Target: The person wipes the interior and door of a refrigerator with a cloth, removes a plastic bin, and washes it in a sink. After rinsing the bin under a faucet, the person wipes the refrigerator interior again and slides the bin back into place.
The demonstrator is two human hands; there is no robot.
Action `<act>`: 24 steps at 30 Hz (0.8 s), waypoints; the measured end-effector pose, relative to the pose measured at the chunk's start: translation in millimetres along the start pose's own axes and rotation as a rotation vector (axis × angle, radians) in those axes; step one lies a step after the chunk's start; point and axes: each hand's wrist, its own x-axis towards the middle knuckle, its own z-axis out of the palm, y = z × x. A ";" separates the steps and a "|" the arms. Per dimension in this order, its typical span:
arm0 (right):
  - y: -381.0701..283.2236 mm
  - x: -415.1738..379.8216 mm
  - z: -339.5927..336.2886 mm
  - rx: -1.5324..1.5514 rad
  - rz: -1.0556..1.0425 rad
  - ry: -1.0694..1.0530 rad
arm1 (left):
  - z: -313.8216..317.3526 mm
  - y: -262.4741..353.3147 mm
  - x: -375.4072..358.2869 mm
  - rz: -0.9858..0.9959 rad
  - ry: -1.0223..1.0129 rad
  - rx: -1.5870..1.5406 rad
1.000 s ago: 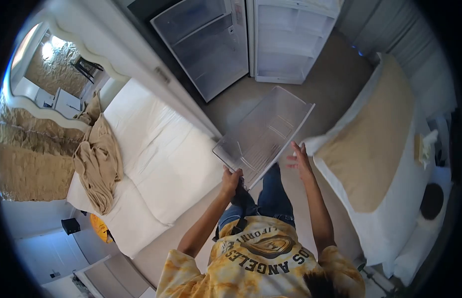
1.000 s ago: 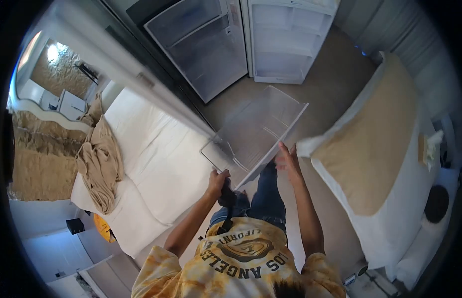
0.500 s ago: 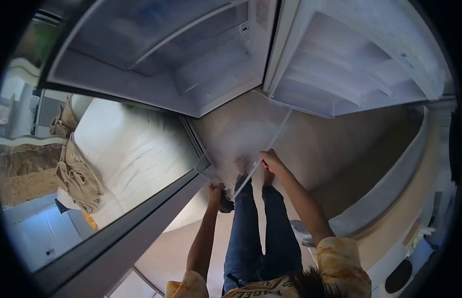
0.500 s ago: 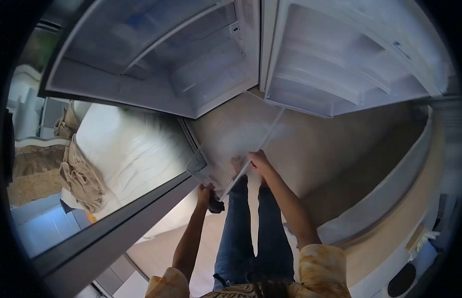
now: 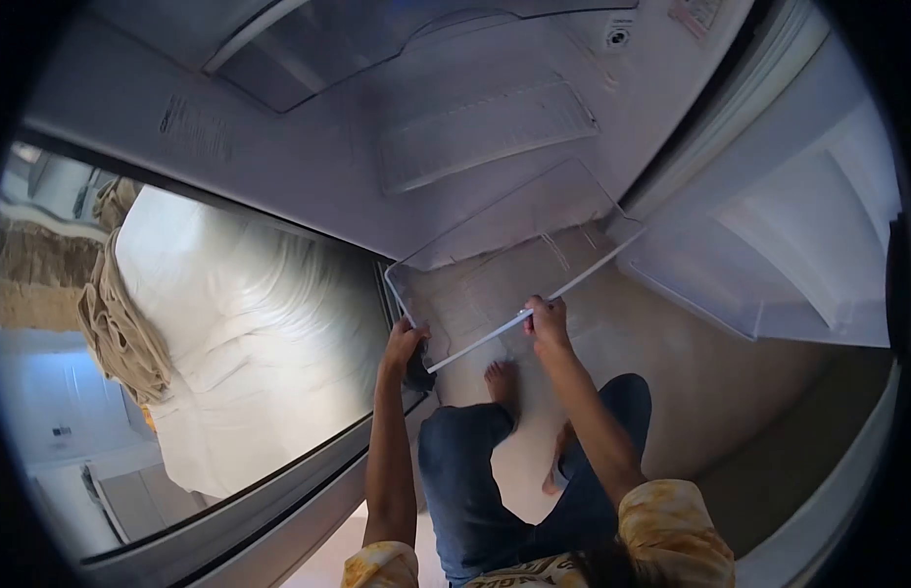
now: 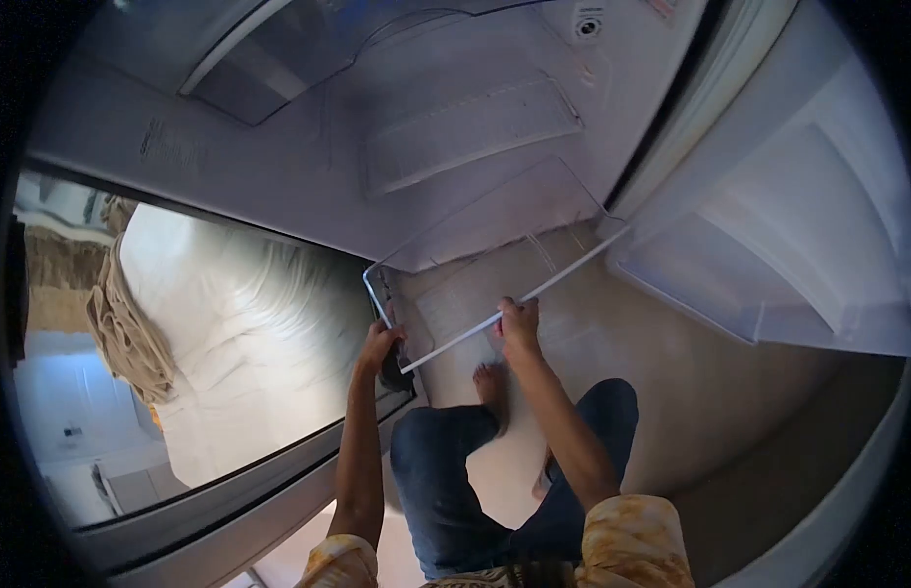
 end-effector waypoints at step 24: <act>-7.1 191.6 124.8 0.165 0.181 0.070 | -13.3 19.6 69.6 0.268 0.206 -0.079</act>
